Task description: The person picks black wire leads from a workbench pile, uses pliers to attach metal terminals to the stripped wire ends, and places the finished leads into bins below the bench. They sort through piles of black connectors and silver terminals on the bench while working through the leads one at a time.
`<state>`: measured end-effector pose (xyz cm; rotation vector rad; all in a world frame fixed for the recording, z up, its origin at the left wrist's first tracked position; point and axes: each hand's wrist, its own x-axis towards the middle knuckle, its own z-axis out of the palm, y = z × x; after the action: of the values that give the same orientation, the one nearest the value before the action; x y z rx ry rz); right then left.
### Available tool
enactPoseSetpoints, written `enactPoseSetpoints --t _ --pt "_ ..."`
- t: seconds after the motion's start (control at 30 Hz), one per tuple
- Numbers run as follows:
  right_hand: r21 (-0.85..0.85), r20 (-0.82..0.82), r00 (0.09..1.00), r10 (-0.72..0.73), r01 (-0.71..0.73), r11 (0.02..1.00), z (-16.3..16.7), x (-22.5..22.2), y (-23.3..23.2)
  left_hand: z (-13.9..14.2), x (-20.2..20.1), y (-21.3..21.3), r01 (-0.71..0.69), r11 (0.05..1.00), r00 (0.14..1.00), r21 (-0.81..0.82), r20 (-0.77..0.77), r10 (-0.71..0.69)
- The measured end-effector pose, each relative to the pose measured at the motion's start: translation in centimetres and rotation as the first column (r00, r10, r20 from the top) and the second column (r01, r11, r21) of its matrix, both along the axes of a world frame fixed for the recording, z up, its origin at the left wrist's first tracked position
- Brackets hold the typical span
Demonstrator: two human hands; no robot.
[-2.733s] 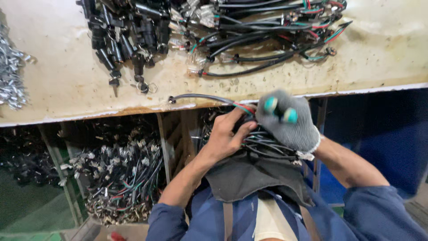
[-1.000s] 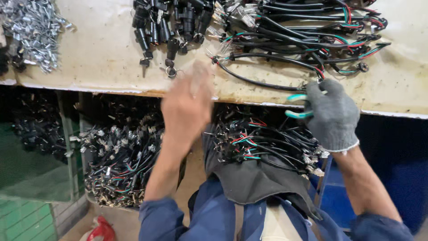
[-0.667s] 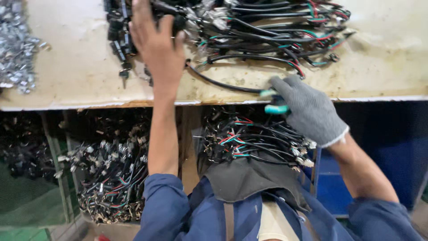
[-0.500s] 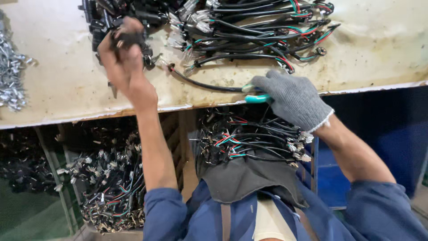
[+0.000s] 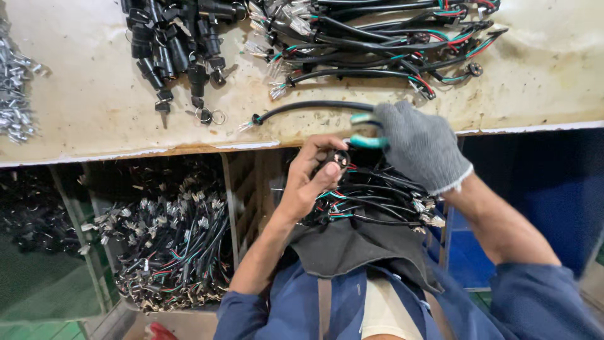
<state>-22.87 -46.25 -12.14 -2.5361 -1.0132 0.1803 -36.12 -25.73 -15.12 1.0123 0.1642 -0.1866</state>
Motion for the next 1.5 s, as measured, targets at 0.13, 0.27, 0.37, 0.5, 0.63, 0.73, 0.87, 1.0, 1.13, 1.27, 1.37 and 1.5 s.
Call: enactPoseSetpoints --t 0.13,0.27,0.37,0.5,0.63,0.73,0.87,1.0,1.13,1.27,1.37,1.5 --pt "0.243 -0.275 0.948 -0.163 0.232 0.942 1.7 0.5 0.3 0.2 0.1 0.0 0.075 0.986 0.992 0.146 0.086 -0.089" --pt "0.414 -0.107 0.975 0.194 -0.134 0.9 2.5 -2.8 0.1 0.7 0.1 -0.4 0.063 0.922 0.996 0.381 0.031 -0.081" --pt "0.322 -0.248 0.953 0.176 -0.091 0.942 1.3 -4.4 0.4 1.0 0.0 -0.8 -0.006 0.847 0.985 0.532 0.147 -0.086" --pt "0.535 -0.619 0.783 -0.061 0.477 0.697 0.9 -5.5 0.9 1.1 -0.1 -0.9 -0.089 0.782 0.977 0.616 0.206 -0.051" --pt "0.598 -0.692 0.719 -0.064 0.621 0.507 2.0 -6.5 1.2 0.8 -0.3 -0.6 -0.138 0.82 0.97 0.556 0.244 -0.003" --pt "0.535 -0.269 0.963 -0.005 0.154 0.831 2.4 -6.4 1.1 0.5 -0.4 -0.6 -0.082 0.84 0.975 0.536 0.216 -0.043" --pt "0.2 0.006 0.926 0.377 -0.37 0.907 1.9 -5.6 0.6 0.4 -0.5 -0.8 0.073 0.918 0.989 0.39 0.093 -0.118" --pt "0.481 -0.413 0.91 0.021 0.199 0.854 1.6 -6.0 0.8 0.6 -0.5 -1.0 -0.079 0.791 0.965 0.607 0.247 -0.093" --pt "0.687 -0.53 0.846 0.058 0.389 0.614 1.8 -7.1 1.0 0.5 -0.9 -1.0 -0.026 0.916 0.988 0.4 0.151 -0.038" --pt "0.646 -0.726 0.562 0.397 0.754 0.114 2.1 -8.5 0.4 0.1 -1.7 -0.8 0.007 0.931 0.986 0.364 0.155 -0.068" --pt "0.553 -0.754 0.446 0.481 0.827 0.1 1.1 -8.7 0.3 0.3 -2.0 -0.9 0.023 0.927 0.977 0.373 0.187 -0.1" --pt "0.472 -0.849 0.398 0.347 0.868 0.158 -0.8 -7.4 0.9 1.6 -1.2 -1.6 0.107 0.947 0.979 0.303 0.132 -0.153"
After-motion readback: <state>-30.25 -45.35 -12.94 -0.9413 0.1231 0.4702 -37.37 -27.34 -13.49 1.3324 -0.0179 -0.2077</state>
